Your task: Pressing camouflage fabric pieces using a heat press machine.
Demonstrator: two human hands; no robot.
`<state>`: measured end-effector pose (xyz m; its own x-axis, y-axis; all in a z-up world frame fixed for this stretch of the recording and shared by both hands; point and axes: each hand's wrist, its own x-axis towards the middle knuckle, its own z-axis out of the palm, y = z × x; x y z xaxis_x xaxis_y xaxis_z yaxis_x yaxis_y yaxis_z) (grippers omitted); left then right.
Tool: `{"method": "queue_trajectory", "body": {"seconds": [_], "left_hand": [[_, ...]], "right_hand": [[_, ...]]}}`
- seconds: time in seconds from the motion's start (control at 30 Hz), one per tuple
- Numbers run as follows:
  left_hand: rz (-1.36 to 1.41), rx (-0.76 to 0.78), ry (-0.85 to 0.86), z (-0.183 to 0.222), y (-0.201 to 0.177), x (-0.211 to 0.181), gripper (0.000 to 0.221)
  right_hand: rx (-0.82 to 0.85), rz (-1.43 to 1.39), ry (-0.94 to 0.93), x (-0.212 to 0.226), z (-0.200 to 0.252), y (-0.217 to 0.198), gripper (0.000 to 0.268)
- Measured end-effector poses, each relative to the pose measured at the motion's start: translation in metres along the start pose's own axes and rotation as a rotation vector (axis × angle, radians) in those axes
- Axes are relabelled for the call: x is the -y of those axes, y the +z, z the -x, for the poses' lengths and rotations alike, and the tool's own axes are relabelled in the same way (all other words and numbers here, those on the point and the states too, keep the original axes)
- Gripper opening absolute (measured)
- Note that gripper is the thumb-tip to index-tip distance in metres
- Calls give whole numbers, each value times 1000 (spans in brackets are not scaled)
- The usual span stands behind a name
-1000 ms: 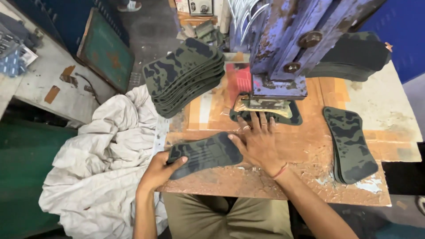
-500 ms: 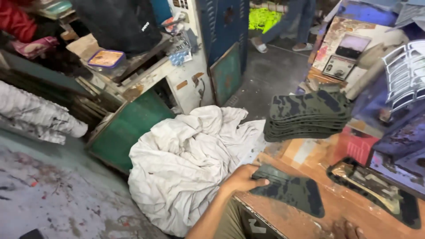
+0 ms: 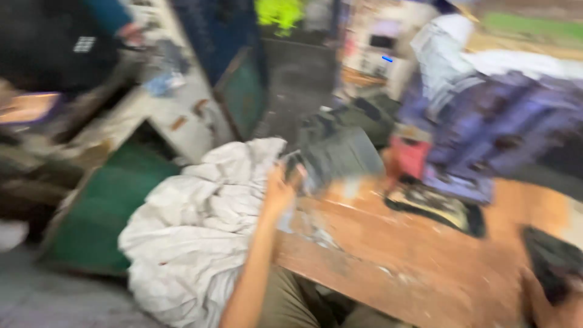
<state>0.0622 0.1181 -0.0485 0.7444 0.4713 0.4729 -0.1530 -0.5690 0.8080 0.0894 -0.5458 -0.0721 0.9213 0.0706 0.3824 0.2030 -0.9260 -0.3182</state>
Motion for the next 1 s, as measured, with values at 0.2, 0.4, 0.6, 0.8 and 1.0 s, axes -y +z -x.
{"method": "queue_trajectory", "body": {"seconds": [0.2,0.4,0.6,0.8,1.0], "left_hand": [[416,199,-199,-133,32,-64,39],[60,-175,203,-72,-8,-125,61],[147,444,-26,19,33,-104,55],[170,741,-261,22,96,-129,73],[662,863,-394,31,174,-77,49]], "right_hand": [[-7,233,262,92,25,-54,36],[-60,181,32,181,56,-37,29],[-19,-181,-250,274,61,-17,29],[14,-214,-265,281,37,-13,20],[22,-166,-273,294,47,-14,37]]}}
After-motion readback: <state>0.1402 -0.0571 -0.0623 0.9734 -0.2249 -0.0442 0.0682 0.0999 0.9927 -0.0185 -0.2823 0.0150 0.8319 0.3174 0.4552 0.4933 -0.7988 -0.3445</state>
